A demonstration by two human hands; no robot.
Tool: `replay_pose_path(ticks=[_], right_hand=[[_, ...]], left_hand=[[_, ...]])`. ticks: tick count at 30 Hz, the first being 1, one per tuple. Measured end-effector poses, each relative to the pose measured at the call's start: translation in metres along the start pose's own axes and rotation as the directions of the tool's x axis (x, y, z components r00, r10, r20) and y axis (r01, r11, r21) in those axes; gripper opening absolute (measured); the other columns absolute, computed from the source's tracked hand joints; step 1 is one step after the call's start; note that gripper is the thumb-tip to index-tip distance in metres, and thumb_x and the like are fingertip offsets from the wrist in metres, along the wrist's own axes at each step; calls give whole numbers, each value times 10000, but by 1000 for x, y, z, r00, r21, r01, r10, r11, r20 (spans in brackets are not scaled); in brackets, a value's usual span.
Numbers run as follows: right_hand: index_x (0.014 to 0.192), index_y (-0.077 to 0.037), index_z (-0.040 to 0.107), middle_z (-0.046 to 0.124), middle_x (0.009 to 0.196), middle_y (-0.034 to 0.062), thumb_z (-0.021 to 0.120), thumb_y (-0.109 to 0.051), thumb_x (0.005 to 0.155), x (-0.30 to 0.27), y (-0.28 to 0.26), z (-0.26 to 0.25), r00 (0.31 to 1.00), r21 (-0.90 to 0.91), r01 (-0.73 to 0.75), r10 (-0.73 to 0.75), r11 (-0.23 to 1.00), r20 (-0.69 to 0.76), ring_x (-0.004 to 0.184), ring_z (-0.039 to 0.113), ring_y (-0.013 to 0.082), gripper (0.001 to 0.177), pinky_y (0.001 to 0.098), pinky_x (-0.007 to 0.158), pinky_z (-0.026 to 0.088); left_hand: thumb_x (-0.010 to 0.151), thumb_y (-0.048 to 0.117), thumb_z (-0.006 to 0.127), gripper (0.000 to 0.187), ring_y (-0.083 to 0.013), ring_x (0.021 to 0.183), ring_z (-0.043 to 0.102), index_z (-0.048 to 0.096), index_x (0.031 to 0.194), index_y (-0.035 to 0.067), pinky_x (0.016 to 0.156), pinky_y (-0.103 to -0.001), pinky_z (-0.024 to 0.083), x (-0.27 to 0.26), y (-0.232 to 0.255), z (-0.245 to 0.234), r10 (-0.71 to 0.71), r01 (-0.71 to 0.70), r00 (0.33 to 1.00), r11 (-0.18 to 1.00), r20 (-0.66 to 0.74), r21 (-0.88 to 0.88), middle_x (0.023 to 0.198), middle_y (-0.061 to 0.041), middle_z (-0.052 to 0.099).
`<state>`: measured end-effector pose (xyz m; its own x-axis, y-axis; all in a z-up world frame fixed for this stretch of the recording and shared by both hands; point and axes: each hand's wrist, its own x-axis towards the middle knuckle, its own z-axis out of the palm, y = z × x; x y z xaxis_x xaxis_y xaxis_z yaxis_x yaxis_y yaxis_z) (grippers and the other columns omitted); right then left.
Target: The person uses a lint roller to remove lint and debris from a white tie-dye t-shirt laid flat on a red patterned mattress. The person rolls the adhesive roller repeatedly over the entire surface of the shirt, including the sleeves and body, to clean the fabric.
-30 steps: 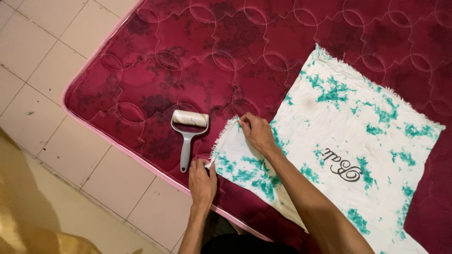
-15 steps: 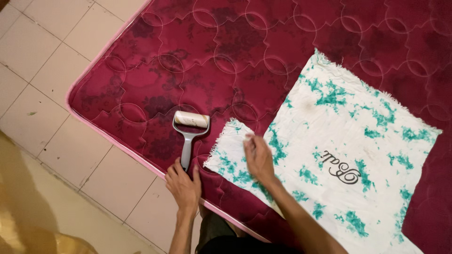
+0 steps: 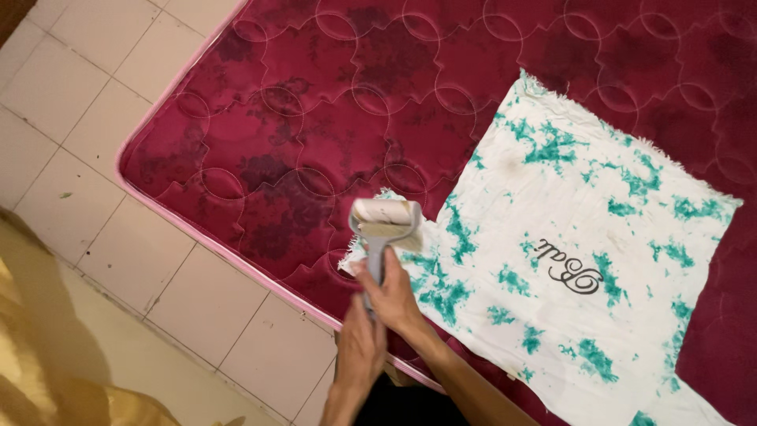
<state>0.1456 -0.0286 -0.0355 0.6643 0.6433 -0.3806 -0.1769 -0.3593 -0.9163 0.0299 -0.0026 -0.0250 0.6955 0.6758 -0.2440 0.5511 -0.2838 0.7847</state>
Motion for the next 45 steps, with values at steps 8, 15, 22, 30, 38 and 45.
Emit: replay_pose_path(ticks=[8, 15, 22, 30, 38, 45], right_hand=[[1595, -191, 363, 742, 892, 137, 495, -360, 1008, -20, 38, -86, 953, -151, -303, 302, 941, -24, 597, 573, 279, 625, 444, 580, 552], [1373, -126, 454, 743, 792, 192, 597, -405, 936, -34, 10, -168, 977, -574, -194, 211, 796, -37, 674, 711, 314, 538, 459, 657, 514], [1276, -114, 541, 759, 933, 200, 624, -350, 954, -9, 12, -171, 996, -648, 48, 11, 760, 87, 831, 740, 376, 408, 485, 738, 560], [1222, -65, 603, 754, 974, 229, 639, -309, 957, 40, 4, -129, 973, -581, 221, -218, 784, 75, 859, 734, 403, 361, 486, 731, 566], [1247, -95, 598, 761, 900, 218, 654, -339, 914, 4, -25, -159, 997, -602, -42, 77, 798, 32, 787, 757, 382, 418, 466, 729, 571], [1178, -45, 616, 743, 1068, 210, 645, -301, 952, 4, 6, -151, 986, -596, 164, -136, 786, 92, 900, 732, 403, 343, 485, 766, 579]], left_hand=[[991, 226, 585, 216, -366, 1010, 611, 619, 1035, 17, 952, -480, 469, 15, 11, 10, 146, -157, 983, 983, 108, 101, 1039, -179, 647], [1020, 287, 527, 543, -398, 1444, 361, 443, 1507, 62, 1168, -535, 296, 68, -23, 27, 469, -462, 879, 787, 91, 409, 1584, -238, 346], [1032, 435, 420, 684, -354, 1552, 114, 236, 1610, 120, 1226, -543, 132, 70, -58, 35, 333, -361, 927, 680, 170, 638, 1686, -182, 113], [954, 341, 559, 655, -409, 1437, 312, 379, 1506, 37, 1170, -583, 218, 74, -31, 25, 298, -276, 953, 797, 49, 537, 1554, -241, 336], [996, 242, 618, 524, -359, 1178, 523, 502, 1479, 74, 1000, -512, 417, 156, -1, 15, 351, -313, 935, 881, -47, 355, 1295, -203, 560], [846, 420, 747, 468, -304, 1105, 543, 724, 1201, 116, 959, -472, 427, 220, -16, 23, 267, -324, 945, 850, 190, 415, 1153, -121, 600]])
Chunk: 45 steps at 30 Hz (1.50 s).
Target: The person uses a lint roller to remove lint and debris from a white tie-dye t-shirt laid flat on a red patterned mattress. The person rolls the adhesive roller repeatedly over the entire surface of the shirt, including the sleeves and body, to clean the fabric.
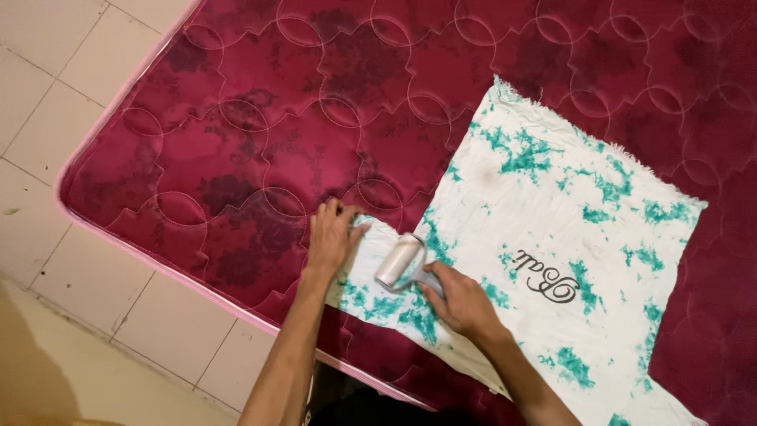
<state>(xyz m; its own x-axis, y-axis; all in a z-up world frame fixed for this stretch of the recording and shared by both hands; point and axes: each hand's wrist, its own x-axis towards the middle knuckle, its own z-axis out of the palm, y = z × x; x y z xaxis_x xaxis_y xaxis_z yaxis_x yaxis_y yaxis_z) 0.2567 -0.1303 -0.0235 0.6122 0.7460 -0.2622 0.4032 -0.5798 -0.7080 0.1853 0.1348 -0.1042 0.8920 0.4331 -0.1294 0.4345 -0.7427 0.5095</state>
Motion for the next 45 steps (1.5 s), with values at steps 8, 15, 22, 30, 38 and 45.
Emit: replay_pose_path(ticks=[8, 15, 22, 30, 38, 45], right_hand=[[1185, -30, 610, 710, 1076, 222, 648, -274, 945, 24, -24, 11, 999, -2, 2, -2, 1000, -39, 860, 725, 409, 344, 486, 736, 574], [1175, -62, 604, 719, 963, 203, 624, -276, 958, 11, -28, 12, 998, -57, -53, 54, 997, 30, 793, 718, 409, 306, 498, 682, 574], [1161, -36, 599, 708, 990, 218, 639, -253, 971, 46, -45, 29, 997, -60, 53, -56, 997, -55, 796, 709, 415, 291, 492, 678, 571], [1150, -42, 597, 710, 969, 213, 650, -265, 955, 47, -57, 25, 999, -81, -35, 35, 996, -10, 812, 713, 413, 302, 486, 694, 566], [1144, -1, 609, 725, 999, 243, 652, -227, 963, 77, -58, 33, 984, -30, 139, -142, 990, -109, 860, 720, 419, 292, 488, 722, 572], [1191, -46, 636, 746, 967, 223, 679, -257, 934, 74, -59, 17, 998, -106, -33, 37, 994, 42, 857, 733, 407, 335, 489, 733, 573]], left_hand=[[879, 396, 759, 341, -310, 1025, 630, 787, 1020, 86, 912, -484, 491, 35, -26, -1, -131, 147, 983, 981, 131, -126, 988, -115, 662], [856, 386, 778, 355, -332, 1024, 632, 763, 1027, 75, 895, -490, 494, 32, -30, 8, -101, 105, 994, 984, 34, -143, 997, -128, 675], [869, 388, 765, 318, -322, 873, 686, 763, 1025, 111, 815, -468, 529, 34, -17, -3, -301, 314, 949, 905, 89, -286, 910, -118, 718], [911, 283, 711, 261, -326, 873, 661, 709, 1050, 62, 786, -451, 520, 12, 4, -10, -256, 158, 938, 916, -234, -370, 957, -146, 668], [1059, 145, 533, 283, -385, 1165, 569, 545, 1290, -18, 1011, -497, 464, -100, 24, 7, -67, -34, 903, 973, -425, -226, 1275, -242, 576], [998, 345, 526, 591, -326, 1483, 321, 416, 1514, 82, 1187, -561, 236, -153, 2, 21, 46, 5, 984, 959, -174, 282, 1599, -164, 356]])
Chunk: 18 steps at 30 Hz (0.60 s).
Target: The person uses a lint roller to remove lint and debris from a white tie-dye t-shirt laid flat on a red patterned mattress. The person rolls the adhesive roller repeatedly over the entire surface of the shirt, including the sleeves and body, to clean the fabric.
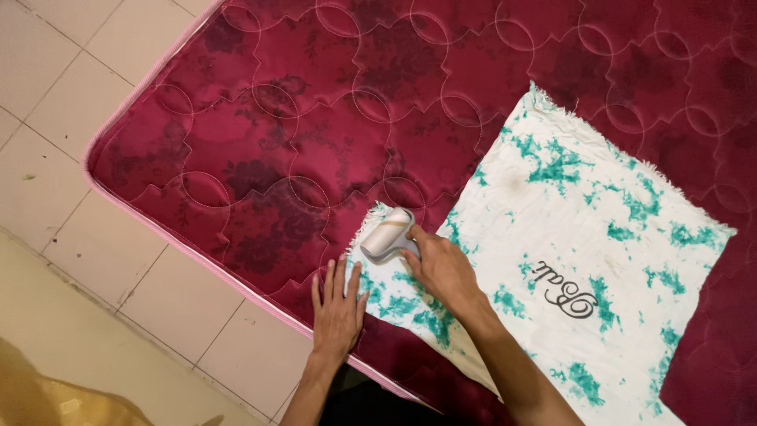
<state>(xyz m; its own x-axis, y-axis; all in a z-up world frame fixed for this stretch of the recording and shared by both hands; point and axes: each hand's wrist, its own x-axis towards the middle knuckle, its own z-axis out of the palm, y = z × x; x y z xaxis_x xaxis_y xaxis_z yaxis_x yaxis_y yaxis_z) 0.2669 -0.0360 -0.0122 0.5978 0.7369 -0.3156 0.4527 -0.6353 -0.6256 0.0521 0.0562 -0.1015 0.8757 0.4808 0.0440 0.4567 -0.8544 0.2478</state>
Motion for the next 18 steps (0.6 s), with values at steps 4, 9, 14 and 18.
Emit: replay_pose_path(ticks=[4, 9, 14, 18], right_hand=[[1154, -27, 633, 738, 999, 227, 673, -244, 956, 9, -6, 19, 986, 26, 118, -114, 993, -122, 863, 723, 429, 297, 499, 710, 575], [1164, -21, 630, 738, 995, 239, 665, -232, 953, 18, -8, 15, 991, 19, 108, -106, 994, -83, 865, 723, 437, 301, 505, 718, 574], [1191, -40, 626, 745, 930, 239, 673, -245, 922, 14, -4, 2, 999, -18, 42, -42, 999, -1, 832, 744, 416, 342, 496, 724, 579], [1178, -32, 625, 741, 927, 241, 678, -233, 942, 20, -9, 19, 994, -3, 73, -73, 997, -75, 825, 737, 427, 315, 507, 717, 572]], left_hand=[[1024, 382, 492, 660, -315, 1527, 256, 331, 1567, 43, 1217, -559, 194, -7, -6, 3, -27, 28, 999, 999, 32, -23, 1651, -157, 286], [1026, 386, 488, 673, -308, 1532, 253, 324, 1568, 20, 1221, -551, 193, -7, -9, 5, -32, 34, 999, 998, 28, -47, 1657, -159, 281], [1025, 379, 489, 670, -301, 1536, 248, 325, 1565, 19, 1225, -548, 182, -6, -11, 8, -50, 53, 998, 995, 41, -80, 1654, -158, 283], [1031, 368, 481, 664, -303, 1538, 247, 321, 1567, 10, 1229, -550, 175, -7, -12, 9, -45, 47, 999, 993, 26, -105, 1656, -162, 282]])
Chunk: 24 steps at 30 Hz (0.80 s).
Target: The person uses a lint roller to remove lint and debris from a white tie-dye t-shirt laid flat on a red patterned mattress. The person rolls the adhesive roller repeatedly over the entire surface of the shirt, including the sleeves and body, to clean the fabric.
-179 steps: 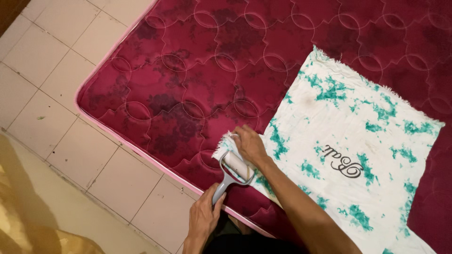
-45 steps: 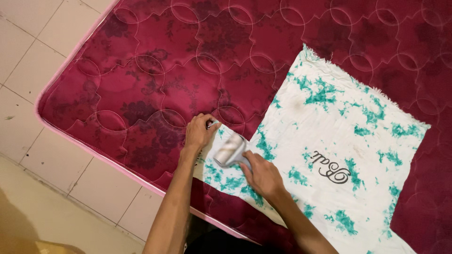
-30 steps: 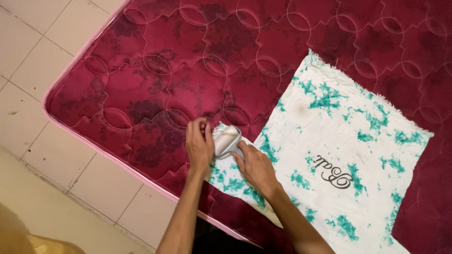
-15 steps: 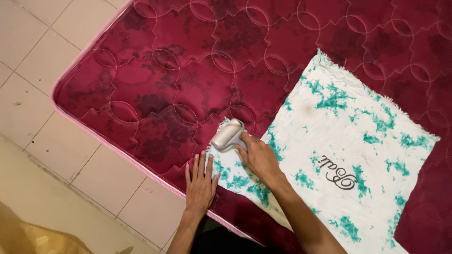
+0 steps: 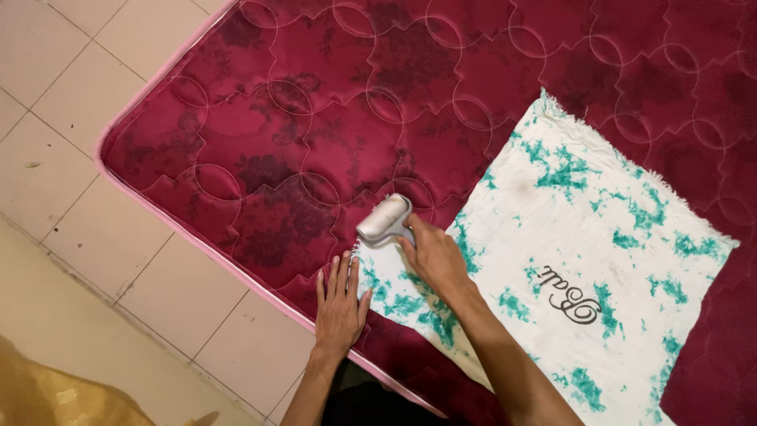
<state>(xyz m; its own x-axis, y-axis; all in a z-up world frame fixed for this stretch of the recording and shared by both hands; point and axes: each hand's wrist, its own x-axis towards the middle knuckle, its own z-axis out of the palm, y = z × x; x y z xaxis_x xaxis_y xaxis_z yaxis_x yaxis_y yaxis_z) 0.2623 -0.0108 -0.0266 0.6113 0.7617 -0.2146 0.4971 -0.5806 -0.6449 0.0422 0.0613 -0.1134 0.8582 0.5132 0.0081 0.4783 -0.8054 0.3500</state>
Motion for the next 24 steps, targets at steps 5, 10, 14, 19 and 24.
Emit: replay_pose_path(ticks=[5, 10, 14, 19, 24], right_hand=[[1150, -21, 624, 740, 956, 234, 669, -250, 966, 8, -1, 1, 999, 27, 32, -31, 999, -23, 847, 734, 422, 297, 504, 703, 571], [1182, -42, 629, 743, 953, 230, 670, -247, 937, -4, 2, -10, 1000, 14, -7, 7, 1000, 22, 837, 740, 416, 321, 507, 706, 574], [1165, -34, 624, 738, 956, 239, 678, -273, 949, 3, 0, 1, 1000, -18, -14, 14, 1000, -6, 841, 735, 416, 327, 501, 712, 576], [1185, -43, 620, 751, 957, 226, 675, -293, 965, 22, 1, 16, 998, 44, 28, -26, 999, -51, 871, 745, 413, 338, 503, 741, 570], [1196, -68, 634, 768, 969, 192, 686, -364, 946, 15, 18, -4, 999, 149, 31, -29, 988, -20, 861, 770, 354, 391, 482, 730, 585]], left_hand=[[1026, 368, 482, 665, -299, 1538, 244, 321, 1572, 24, 1226, -549, 171, 2, -1, 1, -19, 19, 1000, 1000, 20, -9, 1657, -152, 280], [1027, 370, 482, 660, -297, 1541, 243, 328, 1565, 19, 1227, -552, 176, 2, -3, 2, -16, 16, 1000, 1000, 6, -18, 1658, -149, 279], [1029, 368, 482, 660, -295, 1542, 246, 332, 1569, 19, 1226, -550, 184, 1, -1, 3, -5, 5, 1000, 1000, -13, 2, 1661, -146, 280], [1031, 358, 476, 662, -296, 1545, 233, 312, 1573, 16, 1232, -553, 172, 0, -3, 5, 1, -1, 1000, 1000, 1, 7, 1666, -152, 265], [1027, 362, 478, 671, -300, 1543, 226, 304, 1575, 16, 1228, -554, 162, 0, -3, 4, -5, 5, 1000, 1000, 8, 9, 1665, -155, 260]])
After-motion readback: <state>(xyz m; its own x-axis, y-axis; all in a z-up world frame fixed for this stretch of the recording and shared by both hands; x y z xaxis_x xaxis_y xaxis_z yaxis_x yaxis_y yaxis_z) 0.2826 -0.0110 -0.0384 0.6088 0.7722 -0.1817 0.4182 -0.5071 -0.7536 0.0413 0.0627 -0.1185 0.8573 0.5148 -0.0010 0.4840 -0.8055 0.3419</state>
